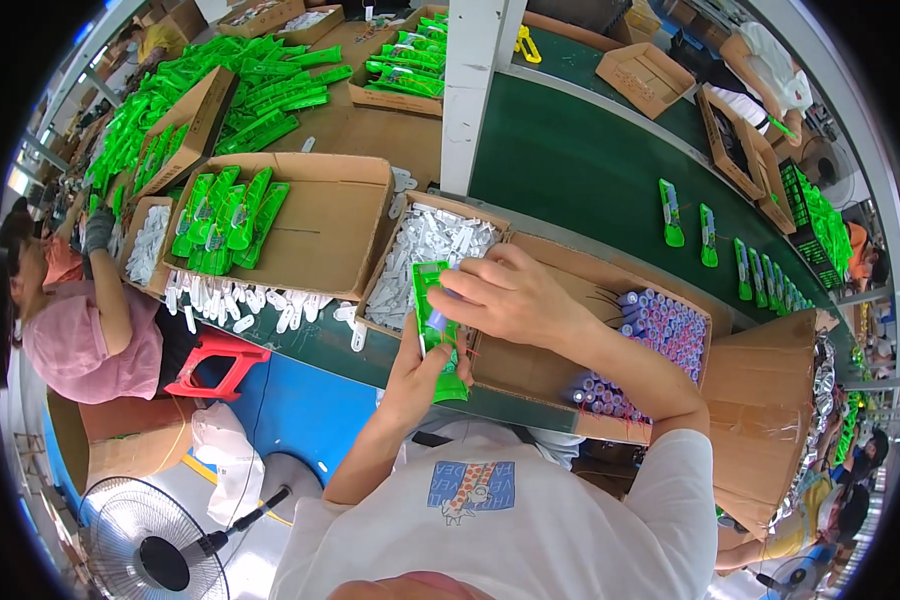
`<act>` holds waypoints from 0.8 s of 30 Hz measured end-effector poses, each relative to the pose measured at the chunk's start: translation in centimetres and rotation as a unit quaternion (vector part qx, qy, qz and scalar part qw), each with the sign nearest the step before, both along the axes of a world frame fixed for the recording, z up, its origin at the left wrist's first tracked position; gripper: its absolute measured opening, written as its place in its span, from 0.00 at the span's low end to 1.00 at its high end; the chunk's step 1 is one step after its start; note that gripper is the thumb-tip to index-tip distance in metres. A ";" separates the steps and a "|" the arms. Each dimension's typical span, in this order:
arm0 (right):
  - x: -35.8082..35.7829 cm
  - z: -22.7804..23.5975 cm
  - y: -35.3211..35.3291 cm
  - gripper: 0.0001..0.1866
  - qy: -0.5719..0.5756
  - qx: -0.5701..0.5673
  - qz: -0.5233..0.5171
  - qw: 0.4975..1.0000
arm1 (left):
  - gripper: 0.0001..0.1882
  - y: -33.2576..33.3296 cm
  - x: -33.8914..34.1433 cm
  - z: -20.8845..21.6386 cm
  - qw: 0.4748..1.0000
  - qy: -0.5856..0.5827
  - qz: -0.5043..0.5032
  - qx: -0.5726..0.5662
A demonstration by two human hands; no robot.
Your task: Insert batteries into handheld fan housings and place the assembled units onto a conveyor belt.
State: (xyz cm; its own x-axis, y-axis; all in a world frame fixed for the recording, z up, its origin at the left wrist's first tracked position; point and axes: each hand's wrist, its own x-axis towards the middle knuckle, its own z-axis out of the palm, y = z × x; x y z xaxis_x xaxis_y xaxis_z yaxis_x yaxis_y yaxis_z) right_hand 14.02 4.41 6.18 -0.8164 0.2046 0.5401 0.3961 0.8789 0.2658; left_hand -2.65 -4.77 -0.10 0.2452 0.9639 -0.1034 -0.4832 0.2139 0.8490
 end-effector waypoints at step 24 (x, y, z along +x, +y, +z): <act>-7.0 -5.2 -2.8 0.28 -0.051 -0.077 0.083 0.992 | 0.23 -1.6 -4.2 0.8 0.982 0.106 0.138 -0.075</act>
State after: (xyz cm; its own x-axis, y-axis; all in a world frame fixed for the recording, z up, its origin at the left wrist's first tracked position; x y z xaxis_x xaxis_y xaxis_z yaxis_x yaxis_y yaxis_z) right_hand 7.04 1.59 0.97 -0.8942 0.1362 0.4264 0.2204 0.9630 0.1548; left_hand -6.86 -6.40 0.71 -0.0663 0.9607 -0.2694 -0.3565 0.2294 0.9057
